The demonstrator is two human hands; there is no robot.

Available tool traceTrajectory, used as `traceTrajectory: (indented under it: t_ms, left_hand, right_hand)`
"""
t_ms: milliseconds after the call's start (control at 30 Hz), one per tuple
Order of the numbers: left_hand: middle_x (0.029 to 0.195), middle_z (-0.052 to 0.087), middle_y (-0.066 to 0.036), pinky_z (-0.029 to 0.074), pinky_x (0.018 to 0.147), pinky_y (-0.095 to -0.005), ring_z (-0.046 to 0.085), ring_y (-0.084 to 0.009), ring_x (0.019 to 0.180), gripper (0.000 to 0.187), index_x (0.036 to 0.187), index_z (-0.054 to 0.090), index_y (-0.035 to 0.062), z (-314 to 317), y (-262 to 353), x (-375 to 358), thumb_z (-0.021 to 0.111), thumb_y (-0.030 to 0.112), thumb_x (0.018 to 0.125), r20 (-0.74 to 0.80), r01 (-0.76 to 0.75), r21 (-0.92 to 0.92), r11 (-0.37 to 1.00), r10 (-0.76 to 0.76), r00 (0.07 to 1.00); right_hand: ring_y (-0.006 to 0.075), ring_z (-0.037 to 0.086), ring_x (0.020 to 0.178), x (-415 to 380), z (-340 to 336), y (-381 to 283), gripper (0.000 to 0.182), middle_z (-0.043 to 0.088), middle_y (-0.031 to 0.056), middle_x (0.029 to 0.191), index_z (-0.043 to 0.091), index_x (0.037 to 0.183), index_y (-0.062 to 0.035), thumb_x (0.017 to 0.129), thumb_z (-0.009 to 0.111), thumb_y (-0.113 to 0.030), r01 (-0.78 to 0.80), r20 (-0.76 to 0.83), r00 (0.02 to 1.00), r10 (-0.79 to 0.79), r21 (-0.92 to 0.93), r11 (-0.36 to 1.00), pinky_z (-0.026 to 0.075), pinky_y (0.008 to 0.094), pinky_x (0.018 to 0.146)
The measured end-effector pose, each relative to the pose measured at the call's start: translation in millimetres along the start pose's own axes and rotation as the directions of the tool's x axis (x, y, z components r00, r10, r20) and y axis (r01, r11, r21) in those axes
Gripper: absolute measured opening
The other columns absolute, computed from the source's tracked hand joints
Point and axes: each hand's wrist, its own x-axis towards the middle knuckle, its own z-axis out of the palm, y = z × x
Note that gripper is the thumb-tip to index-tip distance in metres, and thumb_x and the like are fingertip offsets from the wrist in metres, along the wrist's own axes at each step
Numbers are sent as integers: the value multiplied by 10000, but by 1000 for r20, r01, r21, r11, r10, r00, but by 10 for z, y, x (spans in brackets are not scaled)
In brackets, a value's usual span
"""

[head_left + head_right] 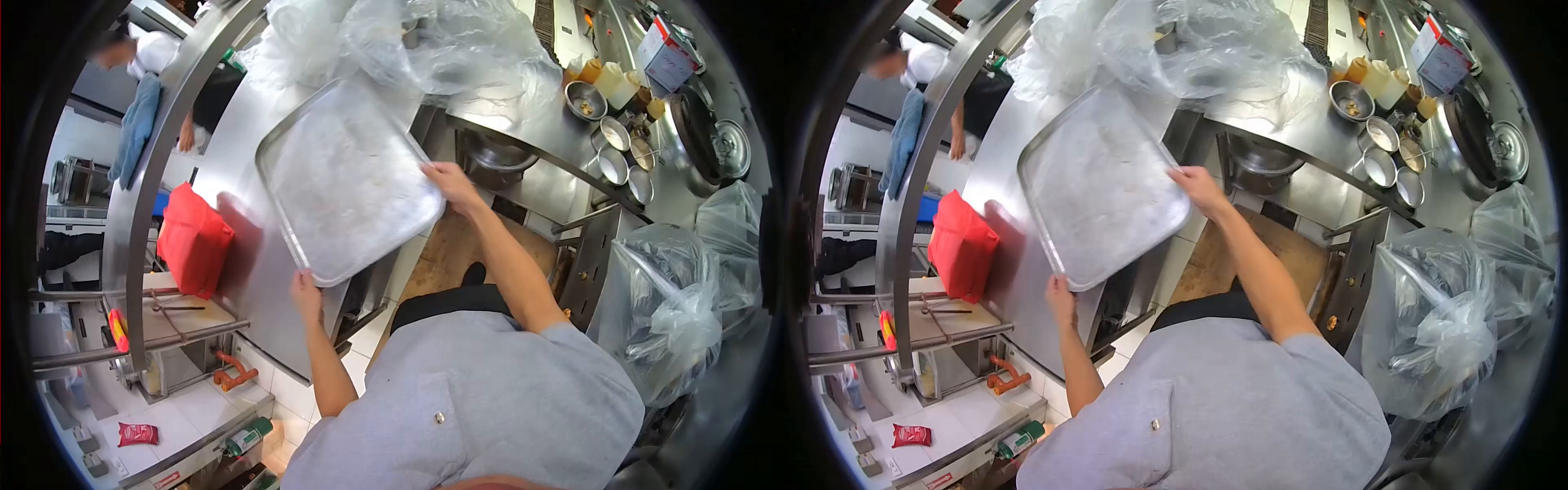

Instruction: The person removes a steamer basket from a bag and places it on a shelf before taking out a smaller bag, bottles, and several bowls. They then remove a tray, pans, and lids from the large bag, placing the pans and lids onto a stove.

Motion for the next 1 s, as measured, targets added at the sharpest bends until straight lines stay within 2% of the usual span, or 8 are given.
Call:
traceTrajectory:
  t_ms: [333,400,500,600,700,867,900,1000]
  left_hand:
    - [672,556,-54,413,480,-276,530,-120,581,169,904,597,-5,67,69,905,497,128,875,-155,-4,109,994,21,988]
    - [801,623,-108,488,583,-314,608,-180,685,250,1009,606,-30,-9,62,1061,521,173,891,-225,227,200,953,-181,957]
    - [923,636,-150,506,715,-362,630,-240,838,340,1076,593,-40,259,586,1061,554,250,901,-481,305,755,580,174,859]
    - [1002,621,-172,481,798,-362,604,-273,910,320,1133,581,-34,1056,1637,859,556,194,911,-275,-300,515,803,486,830]
    - [1029,619,-141,464,824,-352,594,-272,914,258,1088,611,1,2269,2669,865,613,42,834,108,-754,36,656,748,655]
    - [1008,637,-168,460,851,-400,605,-326,951,267,1065,625,47,3883,3610,1420,616,222,864,678,-918,-272,287,735,29]
    - [1008,637,-168,460,851,-400,605,-326,951,267,1065,625,47,3905,3634,1508,616,222,864,680,-918,-269,293,733,34]
    - [969,647,-202,479,819,-444,620,-366,922,468,1023,630,32,3807,3809,1792,526,463,873,821,-831,537,147,136,555]
  right_hand:
    - [136,583,657,532,-400,-301,302,612,77,801,581,1025,-6,928,532,-287,-118,203,963,176,-272,955,496,274,547]
    - [132,583,639,542,-751,-287,275,619,74,784,591,993,-2,923,538,-263,-153,160,962,220,-354,923,496,270,544]
    - [107,585,591,634,-1162,-504,211,628,59,657,626,859,15,881,559,-184,117,-34,990,-139,-367,923,489,284,546]
    - [207,618,598,968,-1411,-1112,173,638,112,675,628,849,-11,848,567,-172,291,-191,872,-451,-537,792,484,331,568]
    - [292,628,669,1687,-1559,-1605,162,653,149,747,622,840,1,818,577,-153,375,3,762,-647,-817,438,479,376,597]
    - [392,609,924,3082,-1755,-2188,358,625,249,979,569,1123,-38,771,539,-100,374,359,918,-168,-925,70,477,469,765]
    - [399,603,940,3135,-1710,-2560,408,611,270,1009,544,1166,-36,765,538,-106,280,273,957,-93,-958,66,475,477,787]
    - [395,615,895,3624,-1727,-3080,327,623,277,916,598,1057,-9,773,528,-154,241,192,784,-590,-971,5,485,480,769]
